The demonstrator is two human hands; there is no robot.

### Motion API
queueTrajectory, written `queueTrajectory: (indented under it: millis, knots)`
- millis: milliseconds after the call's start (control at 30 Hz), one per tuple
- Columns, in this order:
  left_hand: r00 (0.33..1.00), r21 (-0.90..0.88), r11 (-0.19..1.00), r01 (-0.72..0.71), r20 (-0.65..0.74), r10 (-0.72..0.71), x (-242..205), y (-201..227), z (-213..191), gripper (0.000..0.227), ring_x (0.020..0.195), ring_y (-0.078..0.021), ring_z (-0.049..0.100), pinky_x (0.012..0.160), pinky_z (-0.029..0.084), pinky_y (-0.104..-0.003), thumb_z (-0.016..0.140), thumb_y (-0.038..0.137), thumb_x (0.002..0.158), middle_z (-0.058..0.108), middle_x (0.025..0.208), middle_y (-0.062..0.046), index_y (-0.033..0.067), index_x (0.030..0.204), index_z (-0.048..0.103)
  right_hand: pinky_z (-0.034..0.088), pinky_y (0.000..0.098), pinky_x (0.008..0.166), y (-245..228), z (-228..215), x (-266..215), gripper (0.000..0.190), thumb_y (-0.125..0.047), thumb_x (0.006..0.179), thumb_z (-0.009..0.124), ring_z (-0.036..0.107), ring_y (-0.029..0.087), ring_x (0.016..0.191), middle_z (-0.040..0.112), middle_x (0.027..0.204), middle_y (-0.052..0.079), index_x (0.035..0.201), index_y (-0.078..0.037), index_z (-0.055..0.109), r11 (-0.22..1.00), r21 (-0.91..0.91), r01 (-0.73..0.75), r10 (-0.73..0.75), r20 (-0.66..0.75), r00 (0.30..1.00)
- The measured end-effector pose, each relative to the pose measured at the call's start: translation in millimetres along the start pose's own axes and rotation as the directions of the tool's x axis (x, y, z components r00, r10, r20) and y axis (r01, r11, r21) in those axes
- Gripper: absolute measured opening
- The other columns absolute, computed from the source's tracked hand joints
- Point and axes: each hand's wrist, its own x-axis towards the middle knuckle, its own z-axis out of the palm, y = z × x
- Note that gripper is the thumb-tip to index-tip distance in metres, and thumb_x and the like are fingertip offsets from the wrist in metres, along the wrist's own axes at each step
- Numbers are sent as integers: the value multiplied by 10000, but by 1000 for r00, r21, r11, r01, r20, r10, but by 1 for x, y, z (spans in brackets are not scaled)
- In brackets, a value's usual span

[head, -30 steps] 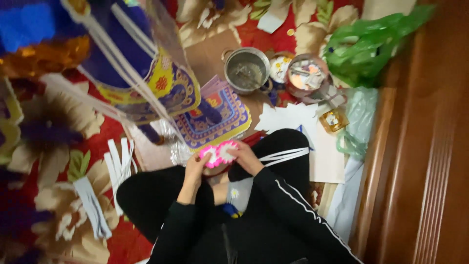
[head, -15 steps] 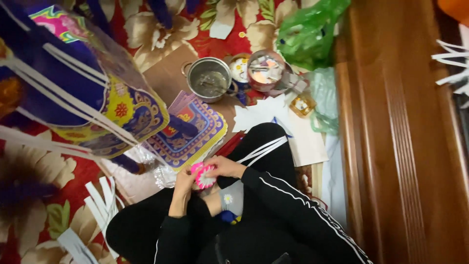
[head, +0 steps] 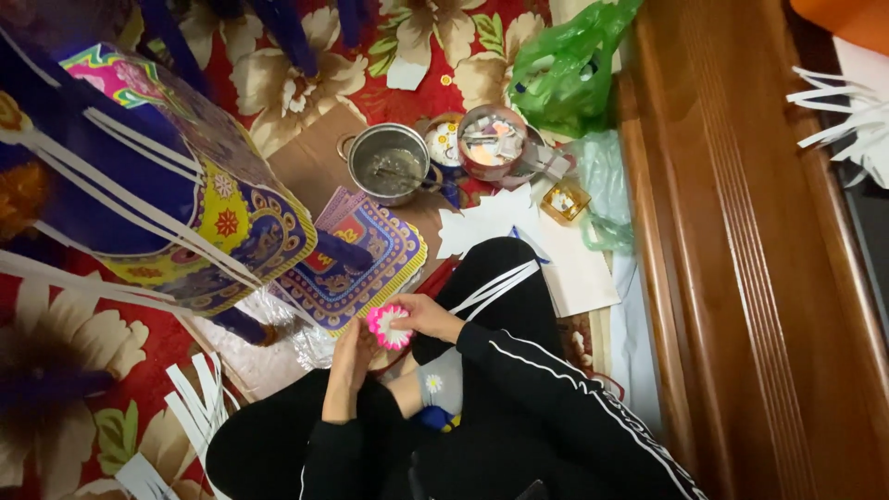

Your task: Decorating a large blue and gold votive horse with small paper flowers and patterns using a glue applicator.

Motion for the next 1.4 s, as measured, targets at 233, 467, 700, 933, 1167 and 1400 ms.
queueTrajectory:
  millis: [233,467,700,933,1167,1400]
  knots:
    - [996,213,973,90,-8,-90,8,-2,-7,517,999,-299,641,859,516,-338,618,-91,820,635,1159,-215,-34,1330,556,521,227,766,-20,0,-7,246,-4,867,657,617,132,849,656,1014,80,1111,-1,638,995,76,-62,63,-7,998]
    - [997,241,968,70,21,-77,17,-10,-17,353,880,-274,644,783,531,-329,647,-37,851,667,1054,-221,-83,1200,631,526,211,797,-37,8,-14,405,3,851,662,630,130,892,668,1080,92,1252,13,611,995,5,-104,104,64,993]
    - [997,223,975,9,67,-25,25,-22,-26,350,789,-216,660,698,528,-268,628,-90,838,709,995,-209,-120,1187,647,502,195,674,-42,12,-18,341,-78,853,698,587,98,733,683,916,70,1173,37,684,984,-170,-44,49,26,998]
    - [1000,368,930,0,-12,5,14,-15,-10,407,872,-217,648,749,515,-264,573,-58,869,701,1074,-194,-81,1273,617,516,215,756,-36,13,-18,294,-83,842,699,627,128,805,705,970,84,1113,29,712,984,-177,-31,22,-50,998]
    - [1000,377,926,19,-29,-8,8,-2,8,386,913,-257,657,769,536,-306,508,41,949,669,1115,-214,-66,1316,561,520,204,748,-34,10,-14,210,-50,867,681,620,110,792,691,929,65,1064,19,706,996,-85,4,-13,-109,994]
    - [964,390,916,-97,-190,184,24,-20,-30,379,836,-208,553,766,450,-272,570,257,957,634,963,-180,-93,1096,614,490,180,654,-59,4,-23,267,-98,926,618,614,88,753,676,950,58,1178,-12,644,985,167,-35,65,-179,982]
